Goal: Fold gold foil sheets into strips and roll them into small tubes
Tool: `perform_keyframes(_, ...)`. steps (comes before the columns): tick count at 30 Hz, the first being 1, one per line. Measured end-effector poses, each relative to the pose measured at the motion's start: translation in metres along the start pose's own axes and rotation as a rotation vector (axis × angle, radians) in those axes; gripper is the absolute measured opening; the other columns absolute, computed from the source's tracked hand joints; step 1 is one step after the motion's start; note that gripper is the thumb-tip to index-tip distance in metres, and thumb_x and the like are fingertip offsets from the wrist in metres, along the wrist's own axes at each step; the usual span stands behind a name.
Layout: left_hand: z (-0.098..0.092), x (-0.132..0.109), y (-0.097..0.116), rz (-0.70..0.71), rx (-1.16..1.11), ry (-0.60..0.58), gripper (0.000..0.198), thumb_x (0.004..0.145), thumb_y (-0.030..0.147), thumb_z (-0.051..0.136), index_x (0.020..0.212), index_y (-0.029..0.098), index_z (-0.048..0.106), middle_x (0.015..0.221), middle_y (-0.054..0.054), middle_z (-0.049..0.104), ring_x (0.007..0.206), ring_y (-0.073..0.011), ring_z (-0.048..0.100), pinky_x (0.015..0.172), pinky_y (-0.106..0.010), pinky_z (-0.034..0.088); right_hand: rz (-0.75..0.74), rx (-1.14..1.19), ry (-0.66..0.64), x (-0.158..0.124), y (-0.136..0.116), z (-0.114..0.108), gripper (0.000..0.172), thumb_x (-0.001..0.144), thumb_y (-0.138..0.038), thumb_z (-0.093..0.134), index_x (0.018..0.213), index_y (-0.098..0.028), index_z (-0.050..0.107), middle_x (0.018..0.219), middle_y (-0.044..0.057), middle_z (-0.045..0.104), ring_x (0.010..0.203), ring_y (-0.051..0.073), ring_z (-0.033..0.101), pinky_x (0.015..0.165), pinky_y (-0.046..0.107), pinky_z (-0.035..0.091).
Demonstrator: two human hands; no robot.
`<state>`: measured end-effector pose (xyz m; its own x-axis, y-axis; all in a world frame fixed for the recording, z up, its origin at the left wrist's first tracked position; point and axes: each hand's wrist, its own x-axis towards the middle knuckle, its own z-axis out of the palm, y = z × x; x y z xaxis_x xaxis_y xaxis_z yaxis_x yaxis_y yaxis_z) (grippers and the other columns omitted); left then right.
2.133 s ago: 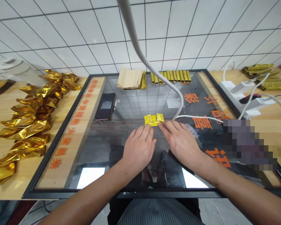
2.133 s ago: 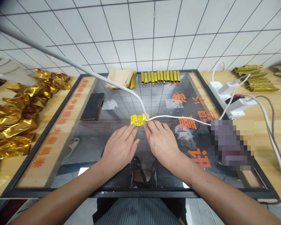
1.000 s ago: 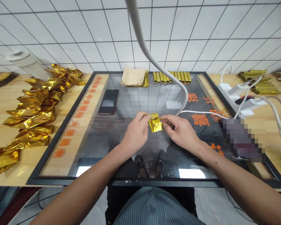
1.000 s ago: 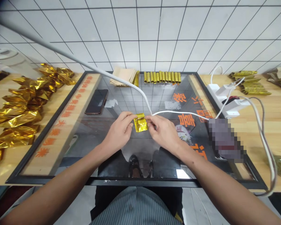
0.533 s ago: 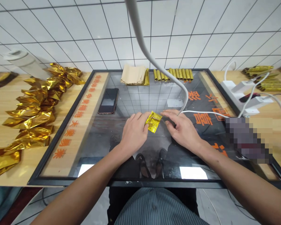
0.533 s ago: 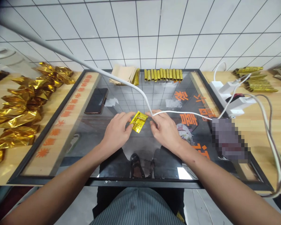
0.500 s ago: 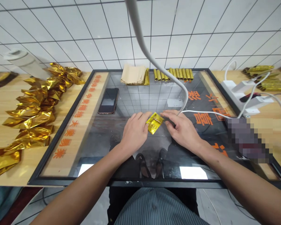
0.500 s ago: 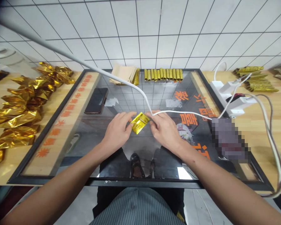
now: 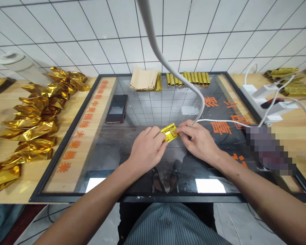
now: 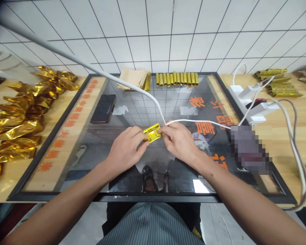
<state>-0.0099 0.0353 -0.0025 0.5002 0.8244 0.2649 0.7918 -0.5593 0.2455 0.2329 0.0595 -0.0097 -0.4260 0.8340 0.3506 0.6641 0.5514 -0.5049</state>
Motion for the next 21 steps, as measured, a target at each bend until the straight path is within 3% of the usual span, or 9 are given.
perform_keyframes(5,0.004,0.0,0.004,0.016,0.043,-0.081,0.014,0.106,0.033,0.065,0.105,0.02,0.07,0.115,-0.009,0.069,0.105,-0.0292,0.062,0.086,-0.045,0.052,-0.049,-0.02,-0.026,0.0,-0.002,-0.002,0.042,0.092,0.0,0.056,0.113,-0.024,0.083,0.112,0.008,0.077,0.104,0.026,0.072,0.093,0.042,0.057)
perform_keyframes(13,0.003,0.001,-0.001,0.004,-0.05,-0.019,0.011,0.106,0.024,0.061,0.103,0.02,0.071,0.114,-0.007,0.07,0.106,-0.026,0.066,0.093,-0.042,0.054,-0.04,0.013,-0.013,0.0,0.0,0.001,0.036,0.097,-0.005,0.057,0.114,-0.024,0.083,0.109,0.008,0.079,0.102,0.025,0.073,0.092,0.041,0.058)
perform_keyframes(18,-0.001,0.007,-0.005,-0.19,-0.083,0.126,0.013,0.104,0.02,0.06,0.112,0.022,0.071,0.113,-0.005,0.072,0.107,-0.0249,0.069,0.09,-0.039,0.055,0.057,0.07,0.024,0.003,-0.002,-0.001,0.031,0.102,-0.014,0.056,0.114,-0.024,0.082,0.105,0.007,0.079,0.091,0.024,0.073,0.084,0.039,0.057)
perform_keyframes(21,0.002,0.012,-0.013,-0.293,-0.105,0.12,0.014,0.102,0.023,0.065,0.114,0.023,0.073,0.109,-0.004,0.073,0.109,-0.0262,0.068,0.087,-0.039,0.054,0.073,0.052,0.005,0.008,-0.003,-0.004,0.028,0.103,-0.017,0.057,0.117,-0.023,0.08,0.103,0.007,0.079,0.089,0.024,0.072,0.083,0.039,0.056)
